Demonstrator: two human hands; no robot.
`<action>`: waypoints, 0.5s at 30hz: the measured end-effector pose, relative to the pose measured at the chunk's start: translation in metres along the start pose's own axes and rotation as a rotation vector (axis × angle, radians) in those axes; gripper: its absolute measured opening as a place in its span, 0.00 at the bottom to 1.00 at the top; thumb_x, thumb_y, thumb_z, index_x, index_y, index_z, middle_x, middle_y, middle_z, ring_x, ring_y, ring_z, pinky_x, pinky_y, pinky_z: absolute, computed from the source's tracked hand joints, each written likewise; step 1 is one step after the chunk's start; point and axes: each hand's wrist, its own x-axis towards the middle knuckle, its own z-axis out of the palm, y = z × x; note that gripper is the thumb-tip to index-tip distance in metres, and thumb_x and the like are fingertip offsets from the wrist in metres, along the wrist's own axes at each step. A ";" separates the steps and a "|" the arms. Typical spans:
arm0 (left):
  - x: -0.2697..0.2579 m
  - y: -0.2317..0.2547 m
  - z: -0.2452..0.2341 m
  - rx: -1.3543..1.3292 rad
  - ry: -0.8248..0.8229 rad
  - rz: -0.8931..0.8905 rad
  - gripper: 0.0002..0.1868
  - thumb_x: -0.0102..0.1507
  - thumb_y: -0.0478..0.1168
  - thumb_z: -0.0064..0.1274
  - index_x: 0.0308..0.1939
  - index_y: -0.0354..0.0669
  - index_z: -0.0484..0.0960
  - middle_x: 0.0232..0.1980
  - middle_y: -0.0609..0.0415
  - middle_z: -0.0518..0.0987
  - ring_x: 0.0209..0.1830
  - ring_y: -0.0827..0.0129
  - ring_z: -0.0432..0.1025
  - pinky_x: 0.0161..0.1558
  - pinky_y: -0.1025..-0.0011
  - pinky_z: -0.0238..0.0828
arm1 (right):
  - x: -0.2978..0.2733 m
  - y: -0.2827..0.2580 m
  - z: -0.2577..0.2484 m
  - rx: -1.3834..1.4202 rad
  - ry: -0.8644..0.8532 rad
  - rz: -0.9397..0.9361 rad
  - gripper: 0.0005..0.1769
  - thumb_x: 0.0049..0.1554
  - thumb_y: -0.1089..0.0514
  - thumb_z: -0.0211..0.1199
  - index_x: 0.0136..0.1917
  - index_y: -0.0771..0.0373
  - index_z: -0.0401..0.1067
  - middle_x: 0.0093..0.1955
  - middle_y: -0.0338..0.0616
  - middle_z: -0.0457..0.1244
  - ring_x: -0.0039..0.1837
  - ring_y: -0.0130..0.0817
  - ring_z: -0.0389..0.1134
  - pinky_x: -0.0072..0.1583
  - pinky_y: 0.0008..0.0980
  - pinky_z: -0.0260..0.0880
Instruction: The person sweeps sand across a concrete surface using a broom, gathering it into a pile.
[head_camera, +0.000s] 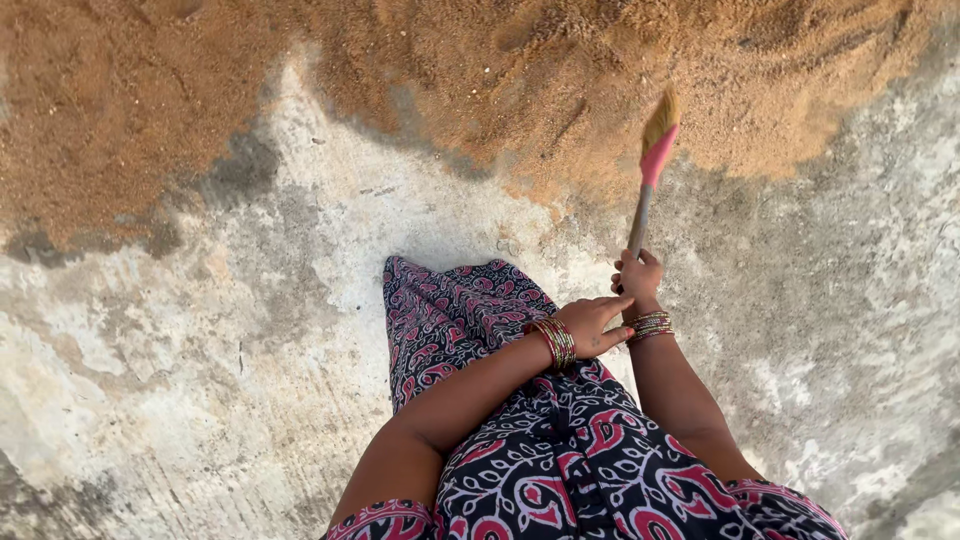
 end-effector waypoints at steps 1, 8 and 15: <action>0.004 0.004 0.005 0.004 -0.020 0.002 0.39 0.67 0.61 0.44 0.74 0.39 0.65 0.70 0.39 0.72 0.66 0.49 0.70 0.66 0.58 0.66 | 0.006 0.010 -0.009 0.050 0.040 0.049 0.20 0.61 0.58 0.59 0.64 0.66 0.66 0.34 0.41 0.62 0.28 0.29 0.60 0.28 0.31 0.58; 0.039 0.012 0.011 0.072 -0.170 0.028 0.38 0.68 0.59 0.41 0.75 0.39 0.62 0.72 0.37 0.70 0.66 0.46 0.70 0.66 0.57 0.66 | 0.027 0.059 -0.014 0.123 0.005 0.230 0.12 0.61 0.58 0.63 0.52 0.71 0.71 0.35 0.41 0.64 0.29 0.30 0.61 0.31 0.33 0.61; 0.067 0.004 -0.011 0.258 -0.111 0.042 0.32 0.70 0.57 0.42 0.73 0.44 0.66 0.76 0.39 0.64 0.75 0.42 0.56 0.73 0.52 0.49 | 0.031 0.000 0.037 -0.329 -0.217 0.028 0.30 0.55 0.54 0.69 0.68 0.66 0.69 0.37 0.48 0.67 0.35 0.37 0.65 0.36 0.38 0.66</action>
